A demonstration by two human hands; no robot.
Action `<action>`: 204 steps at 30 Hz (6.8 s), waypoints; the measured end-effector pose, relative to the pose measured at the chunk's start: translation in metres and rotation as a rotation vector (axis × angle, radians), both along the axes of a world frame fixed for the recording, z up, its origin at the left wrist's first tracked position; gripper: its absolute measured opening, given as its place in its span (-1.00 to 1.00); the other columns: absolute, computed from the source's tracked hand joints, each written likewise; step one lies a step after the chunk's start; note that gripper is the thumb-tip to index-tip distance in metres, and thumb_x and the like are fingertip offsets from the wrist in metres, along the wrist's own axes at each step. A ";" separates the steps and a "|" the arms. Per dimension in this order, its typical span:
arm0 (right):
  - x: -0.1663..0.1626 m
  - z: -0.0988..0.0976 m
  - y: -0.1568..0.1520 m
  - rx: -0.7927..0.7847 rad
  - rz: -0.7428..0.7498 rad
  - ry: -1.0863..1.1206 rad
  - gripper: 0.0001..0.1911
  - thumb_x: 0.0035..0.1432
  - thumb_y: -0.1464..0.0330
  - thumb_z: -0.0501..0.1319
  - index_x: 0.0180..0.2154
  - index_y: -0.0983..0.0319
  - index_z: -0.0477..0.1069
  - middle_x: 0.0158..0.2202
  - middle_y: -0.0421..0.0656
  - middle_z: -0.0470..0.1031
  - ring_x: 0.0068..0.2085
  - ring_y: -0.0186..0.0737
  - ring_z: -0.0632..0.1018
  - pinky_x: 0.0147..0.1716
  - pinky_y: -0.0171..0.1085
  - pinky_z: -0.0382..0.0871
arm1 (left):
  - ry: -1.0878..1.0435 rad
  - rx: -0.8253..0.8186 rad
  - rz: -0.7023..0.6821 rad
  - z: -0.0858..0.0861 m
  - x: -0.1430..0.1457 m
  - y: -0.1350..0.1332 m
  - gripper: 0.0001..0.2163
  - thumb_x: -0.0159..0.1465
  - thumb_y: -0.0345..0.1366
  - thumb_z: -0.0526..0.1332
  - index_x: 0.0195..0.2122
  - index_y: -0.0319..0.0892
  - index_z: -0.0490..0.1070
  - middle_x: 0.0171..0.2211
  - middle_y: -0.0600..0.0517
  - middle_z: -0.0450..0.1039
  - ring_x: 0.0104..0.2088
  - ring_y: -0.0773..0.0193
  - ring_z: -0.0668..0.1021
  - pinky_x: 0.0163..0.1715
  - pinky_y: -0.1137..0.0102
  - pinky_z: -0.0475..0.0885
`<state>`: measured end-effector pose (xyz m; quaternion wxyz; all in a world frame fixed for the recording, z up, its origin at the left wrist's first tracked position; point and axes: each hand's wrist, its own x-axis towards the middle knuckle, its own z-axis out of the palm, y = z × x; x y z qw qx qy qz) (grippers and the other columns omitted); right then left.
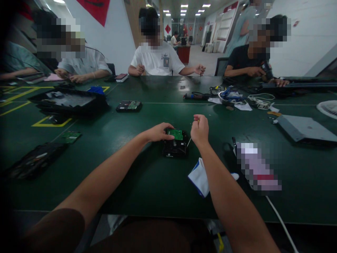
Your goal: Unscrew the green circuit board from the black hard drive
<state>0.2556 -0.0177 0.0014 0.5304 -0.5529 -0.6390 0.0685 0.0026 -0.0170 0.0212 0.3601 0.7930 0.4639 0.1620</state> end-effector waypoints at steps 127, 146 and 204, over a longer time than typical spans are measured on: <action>-0.047 0.005 -0.009 0.233 0.154 0.126 -0.32 0.47 0.20 0.10 0.48 0.07 -0.08 0.11 0.02 0.54 -0.10 -0.10 0.69 -0.06 -0.01 0.69 | -0.029 0.098 0.062 -0.015 -0.017 0.023 -0.31 0.12 0.07 0.49 0.21 -0.18 0.51 0.13 -0.16 0.49 -0.05 0.04 0.56 -0.03 0.20 0.47; -0.046 0.003 -0.009 0.285 0.147 0.008 -0.30 0.40 0.21 0.17 0.46 0.07 0.00 0.33 0.10 0.34 0.02 0.01 0.64 -0.08 0.10 0.69 | -0.048 0.069 0.094 -0.011 -0.014 0.018 -0.33 0.13 0.03 0.50 0.20 -0.21 0.51 0.05 -0.15 0.55 -0.05 0.01 0.57 -0.02 0.17 0.47; -0.047 0.006 -0.014 0.304 0.154 -0.064 -0.29 0.40 0.29 0.17 0.48 0.11 0.01 0.40 0.09 0.29 0.16 0.10 0.60 0.03 0.06 0.67 | 0.013 0.112 0.073 -0.009 -0.014 0.018 -0.31 0.16 0.04 0.46 0.24 -0.22 0.48 0.14 -0.19 0.48 -0.01 0.00 0.56 0.01 0.19 0.47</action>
